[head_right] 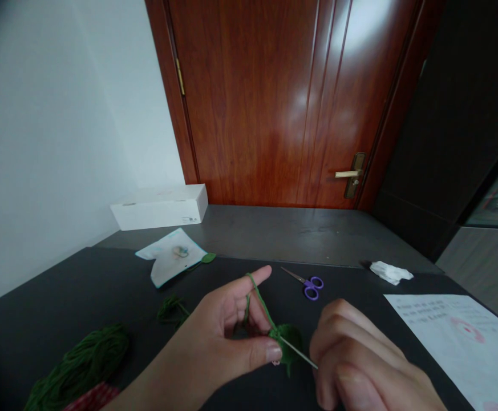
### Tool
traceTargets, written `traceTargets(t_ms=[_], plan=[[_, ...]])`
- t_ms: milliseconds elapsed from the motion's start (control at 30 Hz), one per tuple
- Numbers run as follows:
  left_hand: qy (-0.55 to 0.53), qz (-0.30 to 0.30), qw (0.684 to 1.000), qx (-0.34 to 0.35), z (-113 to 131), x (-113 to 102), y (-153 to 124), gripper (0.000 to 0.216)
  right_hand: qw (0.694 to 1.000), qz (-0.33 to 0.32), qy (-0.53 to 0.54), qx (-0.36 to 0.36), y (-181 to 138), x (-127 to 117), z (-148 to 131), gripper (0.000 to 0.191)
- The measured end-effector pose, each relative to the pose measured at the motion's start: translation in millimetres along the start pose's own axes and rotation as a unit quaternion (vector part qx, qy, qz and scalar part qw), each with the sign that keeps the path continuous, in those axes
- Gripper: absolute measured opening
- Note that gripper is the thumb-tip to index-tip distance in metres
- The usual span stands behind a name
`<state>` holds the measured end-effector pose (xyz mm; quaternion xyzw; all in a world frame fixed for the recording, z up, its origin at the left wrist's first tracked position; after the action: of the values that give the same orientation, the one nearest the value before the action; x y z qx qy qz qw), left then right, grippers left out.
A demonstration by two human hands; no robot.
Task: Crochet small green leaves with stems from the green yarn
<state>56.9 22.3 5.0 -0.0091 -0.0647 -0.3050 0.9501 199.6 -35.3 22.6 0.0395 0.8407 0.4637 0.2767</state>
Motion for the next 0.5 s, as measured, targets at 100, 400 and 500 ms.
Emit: traceTargets(t_ms=[100,400,500], plan=[[0.024,0.03,0.999,0.004,5.3,-0.9,0.0,0.015,0.996,-0.054,-0.045,-0.063,-1.2,7.8,-9.5,0.031],[0.081,0.099,0.991,0.041,14.5,-2.5,-4.6,0.011,0.984,-0.062,-0.101,-0.135,-0.3,13.0,-22.1,0.021],[0.102,0.128,0.985,0.063,15.7,-4.2,-6.8,0.009,0.99,-0.023,-0.098,-0.094,0.0,13.2,-21.9,0.026]])
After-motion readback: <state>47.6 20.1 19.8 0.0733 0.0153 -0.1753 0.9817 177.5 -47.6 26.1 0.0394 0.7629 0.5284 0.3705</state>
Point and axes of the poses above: each hand's wrist, its own y-axis towards the middle knuckle, its own x-axis out of the palm, z = x × y, the point moved 7 cm from there along y, towards the middle knuckle, and after that the axes turned 12 degrees about -y, right-handed, at the moved point
